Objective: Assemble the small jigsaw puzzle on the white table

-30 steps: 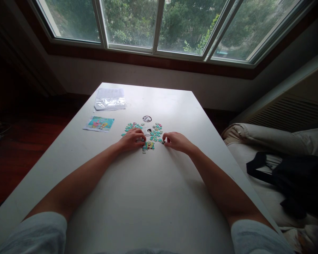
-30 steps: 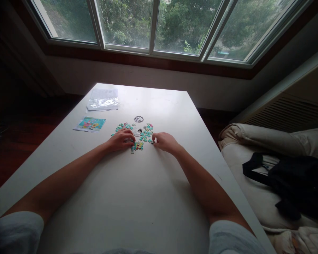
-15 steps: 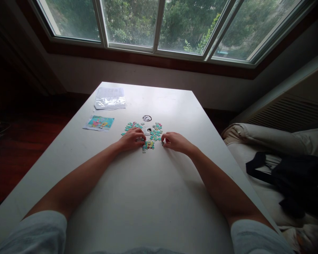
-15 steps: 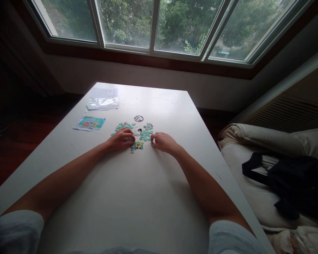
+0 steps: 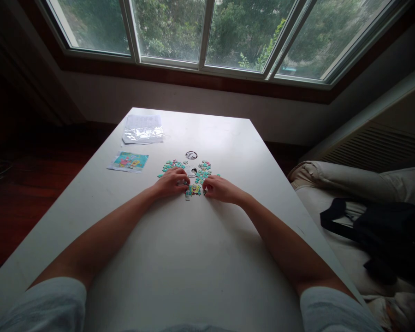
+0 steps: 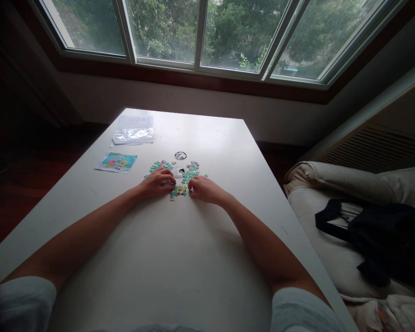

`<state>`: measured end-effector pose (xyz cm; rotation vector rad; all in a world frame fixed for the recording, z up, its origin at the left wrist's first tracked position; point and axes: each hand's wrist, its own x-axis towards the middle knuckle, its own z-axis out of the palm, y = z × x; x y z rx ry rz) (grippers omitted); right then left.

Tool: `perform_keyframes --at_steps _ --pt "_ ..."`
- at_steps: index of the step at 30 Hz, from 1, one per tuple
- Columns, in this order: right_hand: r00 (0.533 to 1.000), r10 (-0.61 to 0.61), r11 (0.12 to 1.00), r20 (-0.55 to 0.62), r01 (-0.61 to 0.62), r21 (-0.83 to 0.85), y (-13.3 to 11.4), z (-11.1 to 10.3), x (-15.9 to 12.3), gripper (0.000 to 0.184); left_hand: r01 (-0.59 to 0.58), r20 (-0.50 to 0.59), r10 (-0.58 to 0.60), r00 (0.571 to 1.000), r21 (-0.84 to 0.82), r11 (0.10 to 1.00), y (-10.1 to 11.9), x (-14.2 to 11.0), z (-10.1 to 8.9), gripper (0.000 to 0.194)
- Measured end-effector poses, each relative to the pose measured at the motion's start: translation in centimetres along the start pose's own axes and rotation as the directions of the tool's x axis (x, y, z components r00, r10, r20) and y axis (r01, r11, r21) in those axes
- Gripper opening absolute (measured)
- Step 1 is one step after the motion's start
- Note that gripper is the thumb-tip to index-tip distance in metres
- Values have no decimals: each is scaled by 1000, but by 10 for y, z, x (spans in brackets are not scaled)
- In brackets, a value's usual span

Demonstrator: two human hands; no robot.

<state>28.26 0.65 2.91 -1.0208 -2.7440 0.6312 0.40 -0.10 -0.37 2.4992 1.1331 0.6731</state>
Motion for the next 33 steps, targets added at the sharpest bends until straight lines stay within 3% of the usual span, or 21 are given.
perform_keyframes --at_steps 12,33 --pt "985 -156 988 -77 156 -2 -15 20 6 20 0 -2 0 1000 8 1000 1 -1 -1 15" --pt "978 -185 983 -99 183 -29 -20 24 6 11 -12 -18 12 1000 6 1000 -3 -1 3 19"
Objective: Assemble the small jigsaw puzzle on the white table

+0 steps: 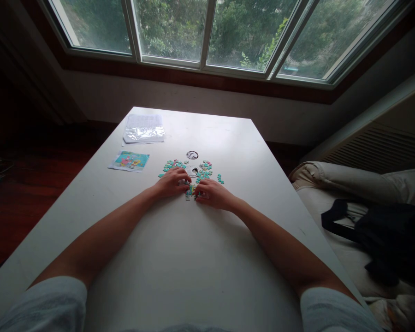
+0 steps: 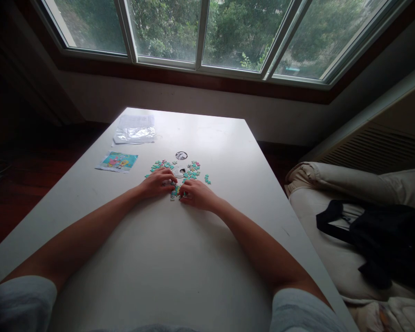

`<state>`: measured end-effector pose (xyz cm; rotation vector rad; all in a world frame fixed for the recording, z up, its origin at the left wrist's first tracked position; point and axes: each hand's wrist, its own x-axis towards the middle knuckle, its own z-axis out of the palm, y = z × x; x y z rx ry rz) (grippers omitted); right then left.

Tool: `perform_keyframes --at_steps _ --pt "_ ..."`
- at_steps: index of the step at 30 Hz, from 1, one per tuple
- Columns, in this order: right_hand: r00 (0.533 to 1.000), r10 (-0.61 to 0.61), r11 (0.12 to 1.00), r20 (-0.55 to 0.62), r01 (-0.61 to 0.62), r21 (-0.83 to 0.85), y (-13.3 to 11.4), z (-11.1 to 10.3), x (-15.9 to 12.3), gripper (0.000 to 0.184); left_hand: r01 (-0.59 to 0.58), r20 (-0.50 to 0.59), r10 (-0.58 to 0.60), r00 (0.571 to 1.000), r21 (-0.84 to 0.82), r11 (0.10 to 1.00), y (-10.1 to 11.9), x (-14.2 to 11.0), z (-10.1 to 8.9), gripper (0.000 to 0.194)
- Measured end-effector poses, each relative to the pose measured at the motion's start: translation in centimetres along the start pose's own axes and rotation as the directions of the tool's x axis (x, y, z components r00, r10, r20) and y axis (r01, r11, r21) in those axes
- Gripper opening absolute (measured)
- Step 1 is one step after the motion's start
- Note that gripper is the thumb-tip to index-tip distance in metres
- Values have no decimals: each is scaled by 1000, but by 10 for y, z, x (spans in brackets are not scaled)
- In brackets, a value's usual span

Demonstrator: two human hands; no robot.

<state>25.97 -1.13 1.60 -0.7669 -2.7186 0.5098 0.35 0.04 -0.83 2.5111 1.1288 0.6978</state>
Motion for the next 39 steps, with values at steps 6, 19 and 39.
perform_keyframes --at_steps 6,19,39 --pt "1000 -14 999 -13 13 -52 0 1 0 9 -11 -4 11 1000 7 1000 3 0 -2 20" --pt "982 92 995 -165 -84 53 17 2 0 14 33 -31 -31 999 55 998 -1 0 0 19" --pt "929 223 958 -296 -265 -111 56 6 -6 19 -20 -20 21 1000 81 997 7 1 2 29"
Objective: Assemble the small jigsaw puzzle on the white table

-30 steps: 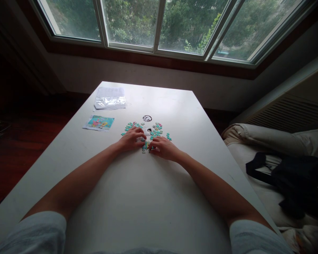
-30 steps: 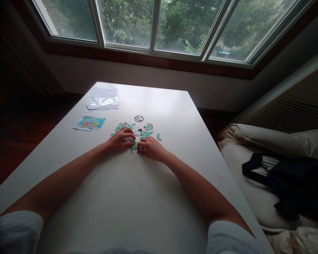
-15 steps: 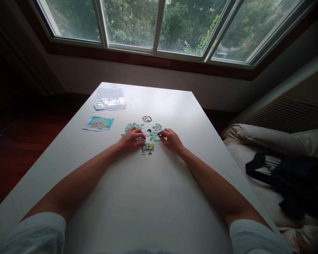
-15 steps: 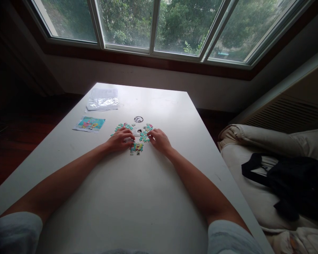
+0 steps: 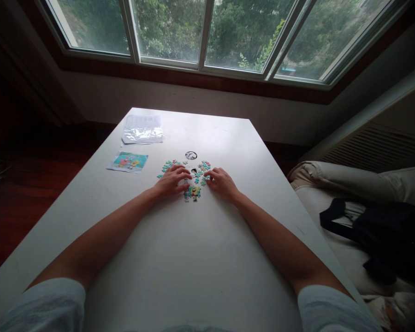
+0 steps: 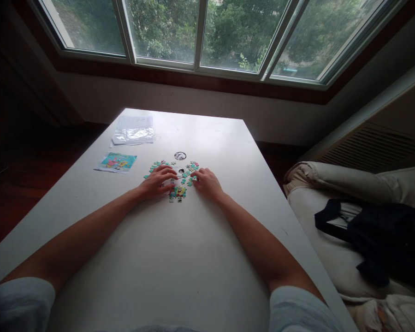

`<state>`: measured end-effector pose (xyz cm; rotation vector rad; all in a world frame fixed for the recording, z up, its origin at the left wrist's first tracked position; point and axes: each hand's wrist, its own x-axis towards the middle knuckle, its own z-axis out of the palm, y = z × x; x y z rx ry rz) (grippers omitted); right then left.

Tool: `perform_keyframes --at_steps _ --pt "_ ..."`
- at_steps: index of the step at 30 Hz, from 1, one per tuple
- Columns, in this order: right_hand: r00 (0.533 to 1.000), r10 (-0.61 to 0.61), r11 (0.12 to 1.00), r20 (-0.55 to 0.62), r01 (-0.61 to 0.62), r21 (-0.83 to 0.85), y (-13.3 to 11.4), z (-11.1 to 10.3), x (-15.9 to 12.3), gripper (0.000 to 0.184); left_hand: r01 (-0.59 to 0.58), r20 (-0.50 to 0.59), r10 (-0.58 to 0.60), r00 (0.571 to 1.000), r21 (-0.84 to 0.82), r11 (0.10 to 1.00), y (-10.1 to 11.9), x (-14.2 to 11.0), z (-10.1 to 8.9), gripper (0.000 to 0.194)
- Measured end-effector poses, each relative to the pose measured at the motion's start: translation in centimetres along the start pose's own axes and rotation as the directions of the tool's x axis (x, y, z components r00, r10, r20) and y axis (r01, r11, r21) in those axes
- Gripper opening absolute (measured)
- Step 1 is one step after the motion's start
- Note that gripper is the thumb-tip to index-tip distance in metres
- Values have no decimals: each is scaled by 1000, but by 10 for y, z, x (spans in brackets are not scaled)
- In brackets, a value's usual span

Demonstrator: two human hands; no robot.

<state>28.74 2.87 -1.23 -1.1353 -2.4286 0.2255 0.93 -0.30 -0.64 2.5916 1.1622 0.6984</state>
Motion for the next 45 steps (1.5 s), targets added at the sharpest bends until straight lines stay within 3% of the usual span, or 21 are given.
perform_keyframes --at_steps 7,23,29,35,45 --pt "999 10 998 48 -7 -61 -6 -4 2 23 30 94 -33 995 37 999 18 1 1 53" --pt "990 66 992 124 -53 -112 -18 -16 4 12 21 212 -29 977 39 999 15 5 2 67" --pt "983 133 989 125 -125 -74 -13 -19 4 17 7 180 -14 984 38 999 12 4 5 68" --pt "977 103 995 185 -100 -22 -5 -25 4 29 47 50 -50 998 42 998 6 1 3 59" --pt "980 114 992 164 -120 26 -1 -20 4 5 51 -71 -48 996 31 998 -7 1 0 38"
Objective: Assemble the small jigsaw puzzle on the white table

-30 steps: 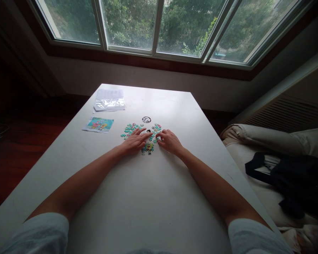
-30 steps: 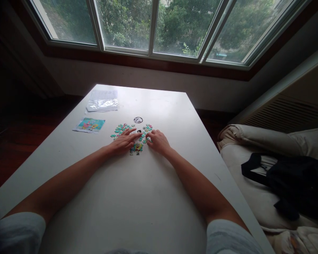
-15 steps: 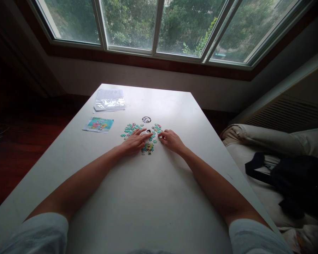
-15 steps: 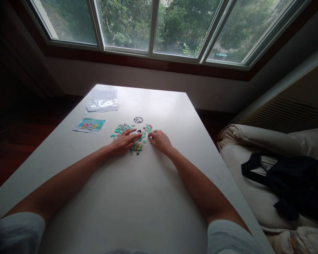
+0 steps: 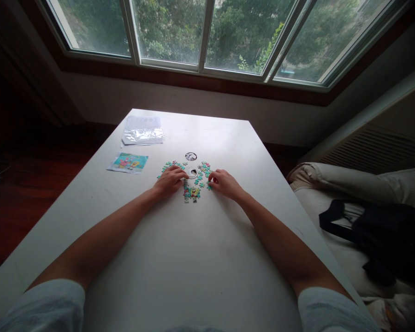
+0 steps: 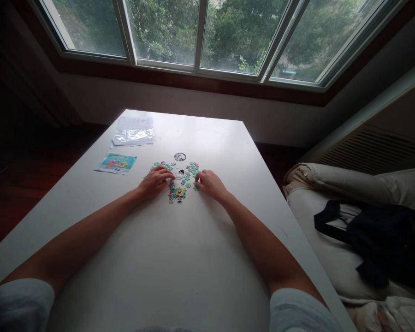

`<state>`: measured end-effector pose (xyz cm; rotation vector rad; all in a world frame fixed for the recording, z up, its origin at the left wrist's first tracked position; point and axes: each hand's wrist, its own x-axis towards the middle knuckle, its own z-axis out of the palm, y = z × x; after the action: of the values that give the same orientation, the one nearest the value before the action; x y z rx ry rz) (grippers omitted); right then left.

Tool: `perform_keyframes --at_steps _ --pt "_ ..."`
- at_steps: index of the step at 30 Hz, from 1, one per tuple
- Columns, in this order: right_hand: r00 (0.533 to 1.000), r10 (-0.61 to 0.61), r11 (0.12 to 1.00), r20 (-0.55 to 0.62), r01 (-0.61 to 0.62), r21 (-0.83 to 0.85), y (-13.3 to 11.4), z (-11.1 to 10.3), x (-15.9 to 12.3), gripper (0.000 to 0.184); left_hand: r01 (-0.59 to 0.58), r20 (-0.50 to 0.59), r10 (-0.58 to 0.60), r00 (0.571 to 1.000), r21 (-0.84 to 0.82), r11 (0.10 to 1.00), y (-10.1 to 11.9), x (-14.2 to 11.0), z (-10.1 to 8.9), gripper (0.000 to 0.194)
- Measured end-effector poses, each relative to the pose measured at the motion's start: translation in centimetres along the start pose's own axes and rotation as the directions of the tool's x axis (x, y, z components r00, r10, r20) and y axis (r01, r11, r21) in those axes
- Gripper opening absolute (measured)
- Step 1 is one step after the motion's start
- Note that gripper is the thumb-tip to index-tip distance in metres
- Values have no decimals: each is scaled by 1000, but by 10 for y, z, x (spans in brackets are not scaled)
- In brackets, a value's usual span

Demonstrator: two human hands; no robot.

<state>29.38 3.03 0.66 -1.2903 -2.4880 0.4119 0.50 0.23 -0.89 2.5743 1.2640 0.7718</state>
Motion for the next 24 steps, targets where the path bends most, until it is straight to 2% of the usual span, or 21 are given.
perform_keyframes --at_steps 6,12,16,20,24 --pt "997 29 1000 -75 -30 -5 6 2 0 8 -10 4 10 1000 2 1000 -1 0 -2 30" --pt "998 -61 996 2 60 66 14 -4 1 14 9 10 -9 1000 1 1000 0 -1 -5 28" --pt "995 -99 993 15 97 69 13 -9 1 15 30 12 -30 999 11 1000 1 -1 -7 28" --pt "982 -166 984 89 159 82 11 -15 1 15 35 38 -34 999 0 999 0 -1 -7 25" --pt "977 -191 981 92 187 47 7 -18 0 14 40 41 -39 998 -14 999 1 -2 -6 24"
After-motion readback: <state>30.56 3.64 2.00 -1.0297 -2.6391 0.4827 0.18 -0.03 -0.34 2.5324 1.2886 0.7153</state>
